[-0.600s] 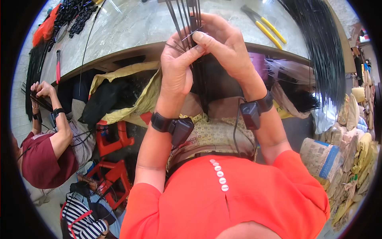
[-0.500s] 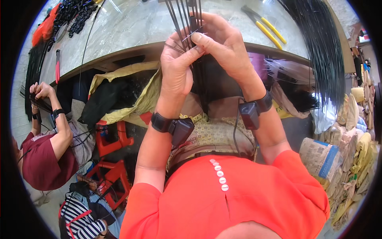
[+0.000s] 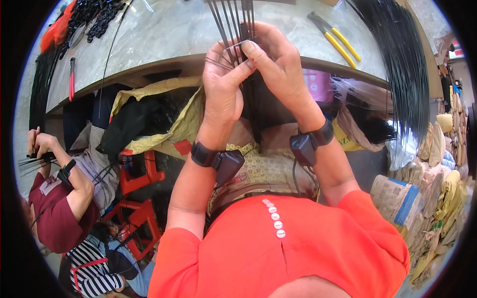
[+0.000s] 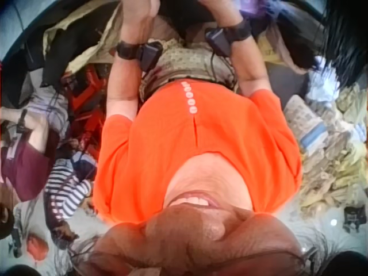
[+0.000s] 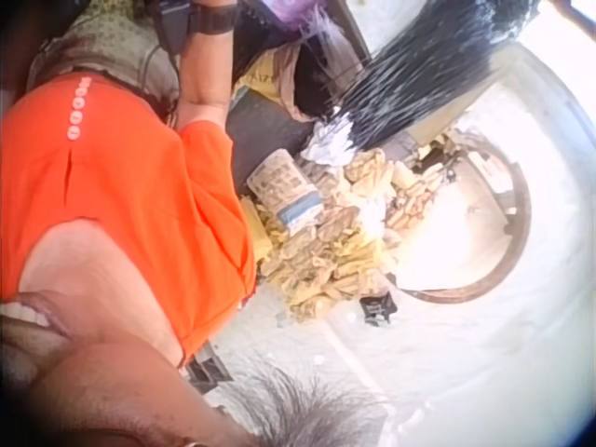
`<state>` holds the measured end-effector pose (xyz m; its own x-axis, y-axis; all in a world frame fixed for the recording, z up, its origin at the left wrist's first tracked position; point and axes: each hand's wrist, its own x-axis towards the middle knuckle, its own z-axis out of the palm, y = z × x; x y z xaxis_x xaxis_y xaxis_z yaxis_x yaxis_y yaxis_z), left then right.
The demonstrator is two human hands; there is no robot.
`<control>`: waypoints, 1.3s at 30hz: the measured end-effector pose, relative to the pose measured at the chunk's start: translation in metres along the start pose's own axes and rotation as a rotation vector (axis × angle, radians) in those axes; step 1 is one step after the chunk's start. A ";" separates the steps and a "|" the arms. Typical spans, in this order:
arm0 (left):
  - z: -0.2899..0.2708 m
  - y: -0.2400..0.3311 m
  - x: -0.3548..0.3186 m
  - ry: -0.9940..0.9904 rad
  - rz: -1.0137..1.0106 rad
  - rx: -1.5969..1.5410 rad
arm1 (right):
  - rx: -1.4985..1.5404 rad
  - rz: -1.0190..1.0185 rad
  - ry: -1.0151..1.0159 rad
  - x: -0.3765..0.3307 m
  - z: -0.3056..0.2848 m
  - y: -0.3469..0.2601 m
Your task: The person organizes several thin black rods and inserts them into a central black plastic component, then uses pliers to secure a wire around the assembly.
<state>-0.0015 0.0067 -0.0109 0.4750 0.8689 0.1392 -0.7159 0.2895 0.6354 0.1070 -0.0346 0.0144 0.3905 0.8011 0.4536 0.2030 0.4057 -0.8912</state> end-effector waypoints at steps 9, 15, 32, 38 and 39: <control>-0.009 0.004 0.001 0.022 0.034 0.048 | -0.028 0.033 -0.037 0.002 0.007 -0.006; -0.013 0.008 -0.002 -0.002 0.055 0.125 | -0.069 0.041 -0.097 0.003 0.006 -0.007; -0.049 0.060 -0.008 -0.101 -0.067 0.580 | -0.063 0.147 -0.316 0.014 0.031 -0.018; -0.049 0.070 -0.013 -0.100 -0.114 0.501 | -0.216 -0.006 -0.294 0.012 0.036 -0.010; -0.049 0.070 -0.014 -0.088 -0.117 0.496 | -0.257 -0.058 -0.264 0.011 0.037 -0.006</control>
<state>-0.0829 0.0348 -0.0058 0.5941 0.7987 0.0953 -0.3367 0.1394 0.9312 0.0769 -0.0121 0.0249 0.1333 0.8797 0.4565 0.4500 0.3566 -0.8187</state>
